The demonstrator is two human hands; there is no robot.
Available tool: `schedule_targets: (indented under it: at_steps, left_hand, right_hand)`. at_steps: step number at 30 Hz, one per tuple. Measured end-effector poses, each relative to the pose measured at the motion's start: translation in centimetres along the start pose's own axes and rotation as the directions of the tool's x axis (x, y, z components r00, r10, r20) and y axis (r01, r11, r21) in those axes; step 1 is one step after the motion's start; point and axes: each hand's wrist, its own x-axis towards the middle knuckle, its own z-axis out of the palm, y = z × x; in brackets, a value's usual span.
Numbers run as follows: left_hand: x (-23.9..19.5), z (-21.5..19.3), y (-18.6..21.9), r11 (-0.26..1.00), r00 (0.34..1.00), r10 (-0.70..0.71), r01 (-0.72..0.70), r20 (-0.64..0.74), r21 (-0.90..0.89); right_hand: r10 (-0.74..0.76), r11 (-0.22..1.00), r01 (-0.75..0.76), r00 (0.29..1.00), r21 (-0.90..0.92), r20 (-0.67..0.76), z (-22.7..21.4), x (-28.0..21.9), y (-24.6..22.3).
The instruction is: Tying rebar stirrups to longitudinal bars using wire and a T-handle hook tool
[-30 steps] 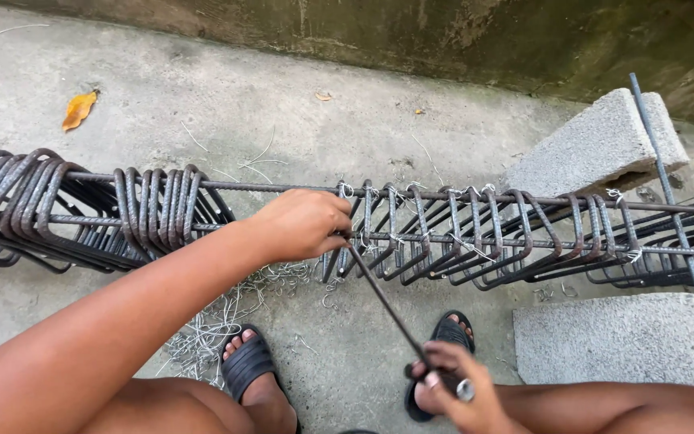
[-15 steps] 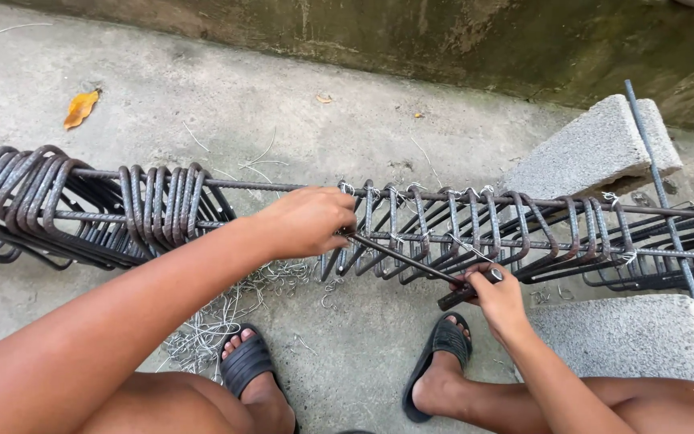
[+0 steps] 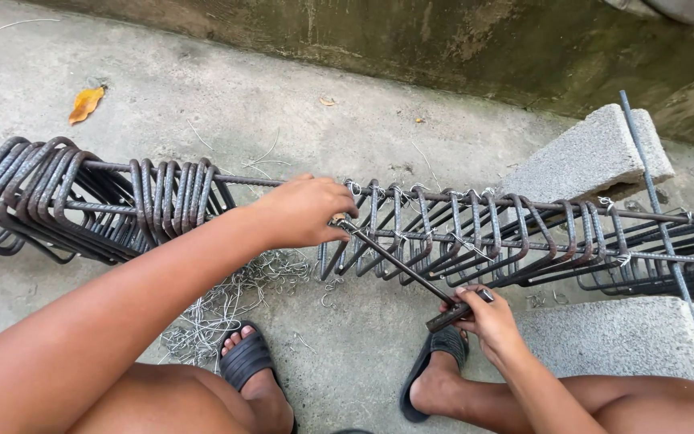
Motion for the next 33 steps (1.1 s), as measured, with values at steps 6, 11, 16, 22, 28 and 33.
schedule_targets:
  at_steps: [6, 11, 16, 22, 28, 33]
  left_hand:
    - [1.2, 1.4, 0.4, 0.998, 0.998, 0.009, -0.013, 0.069, 0.068]
    - [1.7, 1.5, 0.7, 0.996, 0.995, -0.033, 0.025, 0.094, 0.091]
    - [2.2, 3.1, -1.0, 1.000, 1.000, 0.028, -0.028, 0.013, 0.014]
    - [1.8, 2.7, -1.2, 0.999, 1.000, 0.026, -0.026, -0.008, -0.029]
    - [1.9, 3.3, -1.3, 0.999, 0.999, 0.031, -0.032, -0.029, -0.029]
    - [1.5, 2.6, -0.4, 0.998, 0.997, 0.044, -0.046, -0.056, -0.038]
  right_hand:
    - [-0.109, 0.991, 0.117, 0.986, 0.062, -0.130, 0.4, 5.6, 4.6]
    - [-0.428, 0.902, 0.425, 0.863, -0.072, -0.269, 0.5, -1.4, -1.9]
    - [-0.590, 0.800, 0.527, 0.778, -0.285, -0.217, -0.7, 2.1, -4.8]
    - [-0.676, 0.664, 0.493, 0.717, -0.562, -0.170, -0.3, 5.0, -8.7]
    - [-0.684, 0.553, 0.421, 0.723, -0.720, -0.102, -0.1, 6.5, -10.8]
    - [-0.575, 0.695, 0.440, 0.815, -0.569, -0.073, -0.5, 4.0, -10.0]
